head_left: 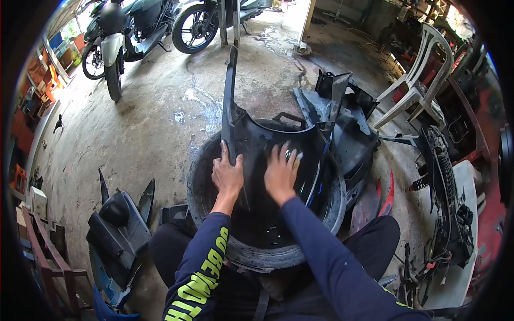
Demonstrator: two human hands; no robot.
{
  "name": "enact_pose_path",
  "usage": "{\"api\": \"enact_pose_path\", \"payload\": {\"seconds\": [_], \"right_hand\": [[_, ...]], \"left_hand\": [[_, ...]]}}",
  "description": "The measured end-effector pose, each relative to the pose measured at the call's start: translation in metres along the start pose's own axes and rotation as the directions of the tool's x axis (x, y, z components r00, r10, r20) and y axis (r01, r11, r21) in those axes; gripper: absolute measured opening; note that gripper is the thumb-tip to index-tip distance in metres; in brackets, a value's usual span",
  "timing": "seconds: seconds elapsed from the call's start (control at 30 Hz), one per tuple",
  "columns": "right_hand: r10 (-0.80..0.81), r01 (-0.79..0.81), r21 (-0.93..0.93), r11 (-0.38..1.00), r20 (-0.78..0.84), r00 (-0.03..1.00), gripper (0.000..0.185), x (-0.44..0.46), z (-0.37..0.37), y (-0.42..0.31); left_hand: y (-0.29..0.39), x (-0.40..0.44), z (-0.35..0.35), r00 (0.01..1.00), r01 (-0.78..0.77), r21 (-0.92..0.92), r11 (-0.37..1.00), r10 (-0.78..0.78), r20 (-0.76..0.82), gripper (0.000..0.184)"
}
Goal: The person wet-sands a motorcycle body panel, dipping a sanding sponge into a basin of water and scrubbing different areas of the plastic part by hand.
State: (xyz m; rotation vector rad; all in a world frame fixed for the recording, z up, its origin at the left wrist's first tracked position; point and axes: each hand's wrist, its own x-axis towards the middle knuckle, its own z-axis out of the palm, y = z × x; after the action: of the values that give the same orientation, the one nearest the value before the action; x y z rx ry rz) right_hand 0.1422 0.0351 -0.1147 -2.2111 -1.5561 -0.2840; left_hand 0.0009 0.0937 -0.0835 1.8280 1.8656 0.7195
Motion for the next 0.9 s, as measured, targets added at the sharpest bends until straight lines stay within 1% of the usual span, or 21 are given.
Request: {"api": "enact_pose_path", "payload": {"seconds": [0.03, 0.07, 0.13, 0.17, 0.2, 0.27, 0.3, 0.33, 0.4, 0.47, 0.5, 0.53, 0.6, 0.63, 0.67, 0.73, 0.77, 0.8, 0.87, 0.9], "right_hand": [[0.052, -0.053, -0.012, 0.999, -0.045, 0.998, 0.049, 0.019, 0.001, 0.005], [0.056, -0.056, -0.017, 0.998, -0.041, 0.998, 0.049, 0.013, -0.003, 0.004], [0.041, -0.039, -0.030, 0.999, 0.042, 0.998, 0.050, -0.008, -0.011, -0.004], [-0.004, 0.010, -0.049, 0.999, 0.113, 0.994, 0.052, -0.036, -0.004, -0.005], [-0.029, 0.024, 0.025, 0.999, 0.211, 0.977, 0.055, -0.058, 0.001, 0.000], [-0.067, 0.066, 0.006, 0.998, 0.121, 0.990, 0.054, -0.035, -0.011, 0.013], [-0.103, 0.108, -0.105, 0.989, 0.052, 0.993, 0.053, -0.004, -0.019, 0.023], [-0.112, 0.108, -0.112, 0.988, -0.030, 0.993, 0.053, 0.020, -0.011, 0.041], [-0.094, 0.096, -0.051, 0.994, 0.050, 0.994, 0.054, 0.016, -0.024, 0.047], [-0.188, 0.194, -0.018, 0.981, 0.175, 0.966, 0.053, -0.058, -0.031, 0.037], [-0.238, 0.228, 0.066, 0.971, 0.255, 0.937, 0.053, -0.088, -0.032, 0.035], [-0.240, 0.220, 0.104, 0.970, 0.279, 0.930, 0.051, -0.086, -0.033, 0.039], [-0.246, 0.260, -0.072, 0.963, 0.165, 0.955, 0.050, -0.029, -0.033, 0.053], [-0.230, 0.237, -0.118, 0.964, 0.065, 0.971, 0.050, 0.001, -0.035, 0.064], [-0.216, 0.217, -0.110, 0.970, 0.018, 0.976, 0.052, 0.021, -0.023, 0.080], [-0.179, 0.190, -0.081, 0.978, 0.118, 0.977, 0.053, -0.002, -0.035, 0.067], [-0.205, 0.231, -0.102, 0.968, 0.215, 0.955, 0.054, -0.032, -0.032, 0.066], [-0.261, 0.281, -0.027, 0.959, 0.292, 0.920, 0.055, -0.057, -0.039, 0.067], [-0.304, 0.320, -0.029, 0.947, 0.241, 0.922, 0.053, -0.036, -0.041, 0.075], [-0.317, 0.336, -0.127, 0.933, 0.148, 0.937, 0.052, -0.009, -0.043, 0.085]], "left_hand": [[0.001, -0.003, 0.000, 1.000, -0.003, 0.000, 1.000, 0.003, -0.006, 0.073], [-0.001, -0.004, 0.002, 1.000, -0.002, -0.001, 1.000, 0.002, 0.001, 0.073], [-0.003, 0.004, 0.005, 1.000, 0.002, -0.016, 1.000, -0.002, -0.008, 0.074], [-0.003, 0.004, 0.005, 1.000, 0.020, -0.017, 1.000, -0.020, -0.003, 0.073], [-0.001, 0.003, 0.004, 1.000, 0.016, -0.018, 1.000, -0.016, -0.002, 0.073], [-0.001, -0.001, 0.003, 1.000, 0.005, -0.004, 1.000, -0.005, -0.017, 0.073], [-0.002, -0.001, 0.003, 1.000, 0.007, 0.001, 1.000, -0.007, -0.014, 0.073], [-0.002, -0.001, 0.002, 1.000, 0.002, -0.004, 1.000, -0.002, -0.022, 0.073], [-0.001, 0.003, 0.003, 1.000, 0.002, -0.007, 1.000, -0.002, -0.018, 0.073], [-0.002, 0.005, 0.005, 1.000, -0.006, -0.014, 1.000, 0.006, -0.030, 0.073], [0.000, 0.006, 0.004, 1.000, -0.006, -0.017, 1.000, 0.006, -0.031, 0.073], [0.000, 0.005, 0.005, 0.999, -0.010, -0.011, 1.000, 0.010, -0.035, 0.073], [-0.001, 0.000, 0.006, 0.999, -0.010, 0.002, 1.000, 0.010, -0.030, 0.073], [0.001, 0.001, 0.004, 1.000, -0.001, -0.002, 1.000, 0.001, -0.015, 0.073], [0.002, 0.003, 0.002, 1.000, 0.013, -0.009, 1.000, -0.013, 0.000, 0.073], [0.002, 0.005, 0.001, 1.000, 0.008, -0.023, 1.000, -0.007, 0.012, 0.073], [0.002, 0.006, 0.002, 1.000, 0.005, -0.022, 1.000, -0.005, 0.009, 0.073], [0.000, 0.006, 0.002, 1.000, 0.006, -0.020, 1.000, -0.006, 0.004, 0.073], [-0.001, 0.005, 0.003, 1.000, 0.009, -0.004, 1.000, -0.009, -0.016, 0.072], [-0.002, 0.005, 0.004, 1.000, -0.001, -0.006, 1.000, 0.000, -0.030, 0.072]]}}
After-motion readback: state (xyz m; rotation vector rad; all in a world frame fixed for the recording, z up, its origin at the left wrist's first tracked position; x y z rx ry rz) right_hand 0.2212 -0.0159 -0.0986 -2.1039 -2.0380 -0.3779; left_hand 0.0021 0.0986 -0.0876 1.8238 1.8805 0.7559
